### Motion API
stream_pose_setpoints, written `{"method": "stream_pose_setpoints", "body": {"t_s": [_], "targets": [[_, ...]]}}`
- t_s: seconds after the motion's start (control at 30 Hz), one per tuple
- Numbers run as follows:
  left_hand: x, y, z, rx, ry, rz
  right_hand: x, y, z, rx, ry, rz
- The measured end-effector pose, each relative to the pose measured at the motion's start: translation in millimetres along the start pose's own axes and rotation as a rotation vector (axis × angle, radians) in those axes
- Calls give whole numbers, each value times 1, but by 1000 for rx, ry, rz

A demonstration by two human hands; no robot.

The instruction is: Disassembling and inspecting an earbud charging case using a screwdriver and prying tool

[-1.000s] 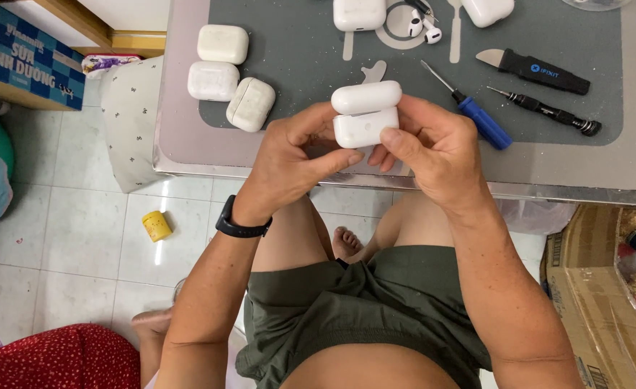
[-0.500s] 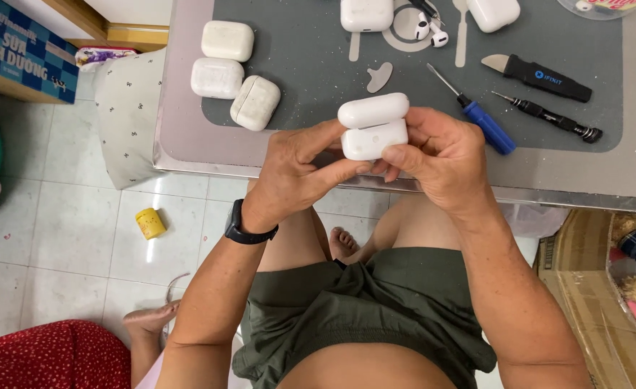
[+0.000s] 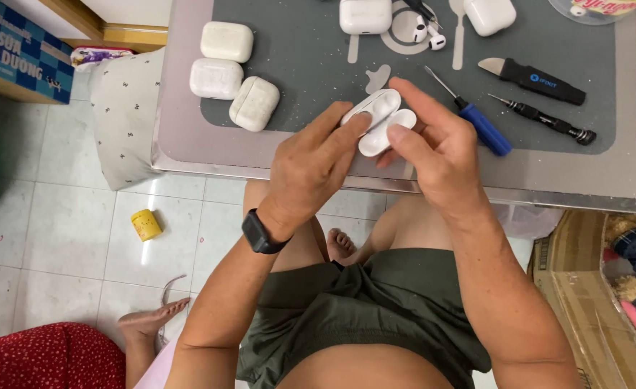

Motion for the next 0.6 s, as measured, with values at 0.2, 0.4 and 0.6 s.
{"method": "stream_pose_setpoints", "body": {"t_s": [0.2,0.4,0.6], "targets": [[-1,1,7,-142,-65,62,-4,-5,-3,-40,-87,10],[3,-3,6,-358,-203,131,-13,-10,-6,-185,-219,-11],[16,-12,7,-631,-397,266,-8,-15,-18,-91,-232,28]]}}
Point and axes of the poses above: each hand's wrist, its own x-axis towards the middle knuckle, its own y-axis out of the palm, z = x × y, the point moved 1 cm from there along x, towards the middle knuckle, and after that the axes turned 9 degrees about -z, right-handed, at the moved point
